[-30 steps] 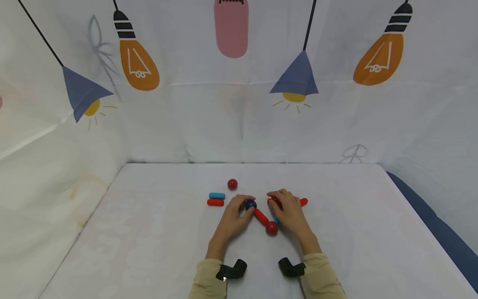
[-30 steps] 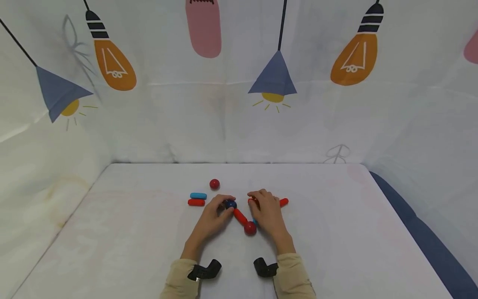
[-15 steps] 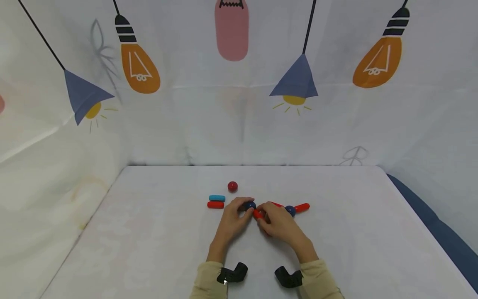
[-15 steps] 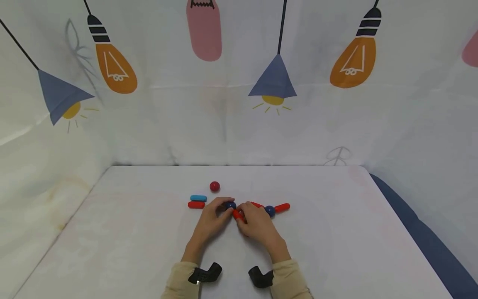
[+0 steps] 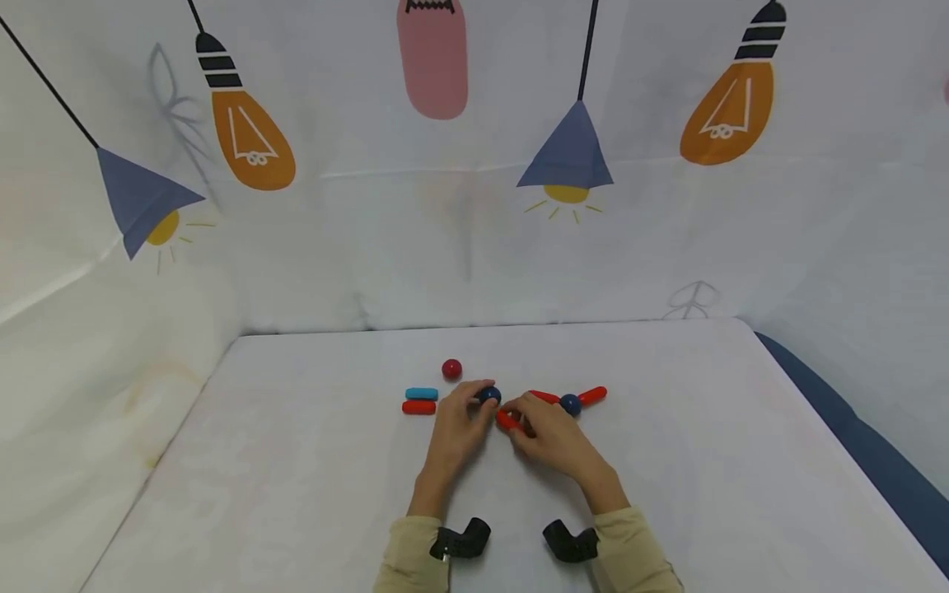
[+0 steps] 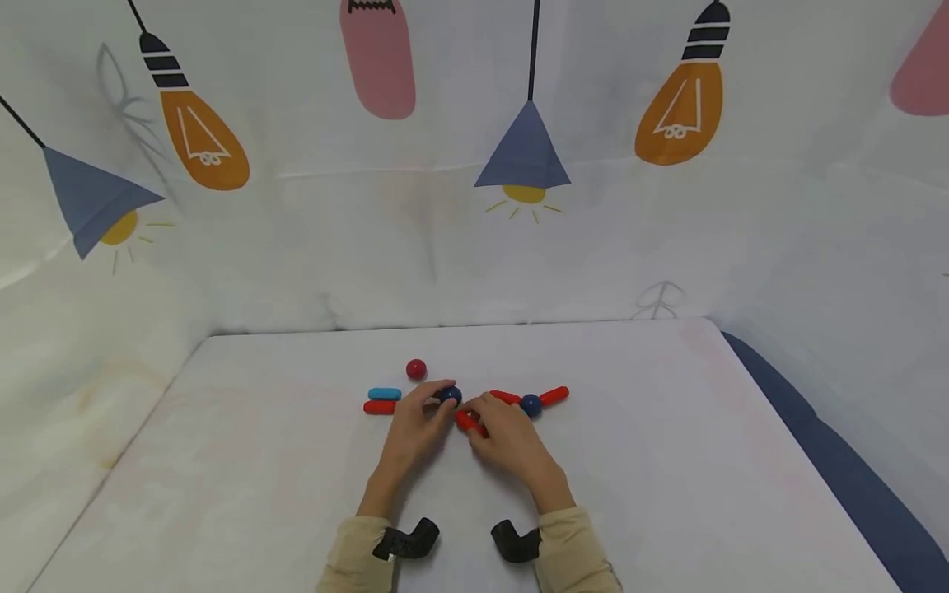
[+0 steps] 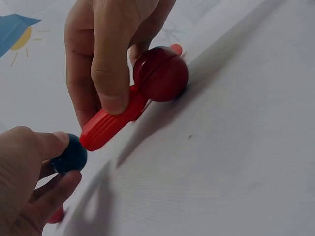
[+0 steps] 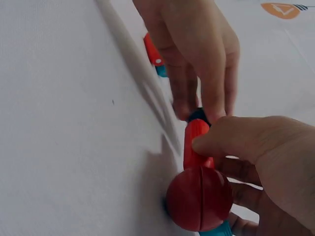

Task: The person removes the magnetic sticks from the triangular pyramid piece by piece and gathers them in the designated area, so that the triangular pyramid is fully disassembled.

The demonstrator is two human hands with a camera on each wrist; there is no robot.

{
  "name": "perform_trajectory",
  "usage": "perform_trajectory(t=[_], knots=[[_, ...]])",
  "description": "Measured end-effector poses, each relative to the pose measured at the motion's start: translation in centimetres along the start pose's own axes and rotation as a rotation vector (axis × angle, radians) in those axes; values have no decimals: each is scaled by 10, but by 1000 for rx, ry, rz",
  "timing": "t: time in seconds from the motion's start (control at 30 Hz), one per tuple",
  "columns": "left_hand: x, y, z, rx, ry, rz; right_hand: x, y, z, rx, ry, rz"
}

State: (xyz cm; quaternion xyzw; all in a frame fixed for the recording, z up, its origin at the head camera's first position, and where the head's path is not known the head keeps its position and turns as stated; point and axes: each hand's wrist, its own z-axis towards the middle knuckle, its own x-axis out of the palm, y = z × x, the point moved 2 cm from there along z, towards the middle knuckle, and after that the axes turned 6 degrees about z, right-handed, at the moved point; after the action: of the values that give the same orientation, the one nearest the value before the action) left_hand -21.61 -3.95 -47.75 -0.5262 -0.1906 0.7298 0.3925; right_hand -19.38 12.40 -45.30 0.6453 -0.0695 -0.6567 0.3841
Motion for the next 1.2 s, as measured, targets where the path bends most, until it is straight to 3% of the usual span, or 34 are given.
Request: perform_trajectory(t=[0.13,0.3,0.63,0.93,1.07,1.2], knots=[[-8,-6,14,-2,-25,74,1,1,0,1,11,12],[-17,-8,37,85,4,205,2,2,-1,25,15,34],[-25,2,66,101,189,408,9,5,-2,-6,54,32],[-25,8,69,119,252,490,11,6,-1,-13,-8,52],[-25,11,69,140,252,480,9,6,-1,-31,-13,53],[-25,12,65,181,211,485,1,4,-4,-41,3,86]])
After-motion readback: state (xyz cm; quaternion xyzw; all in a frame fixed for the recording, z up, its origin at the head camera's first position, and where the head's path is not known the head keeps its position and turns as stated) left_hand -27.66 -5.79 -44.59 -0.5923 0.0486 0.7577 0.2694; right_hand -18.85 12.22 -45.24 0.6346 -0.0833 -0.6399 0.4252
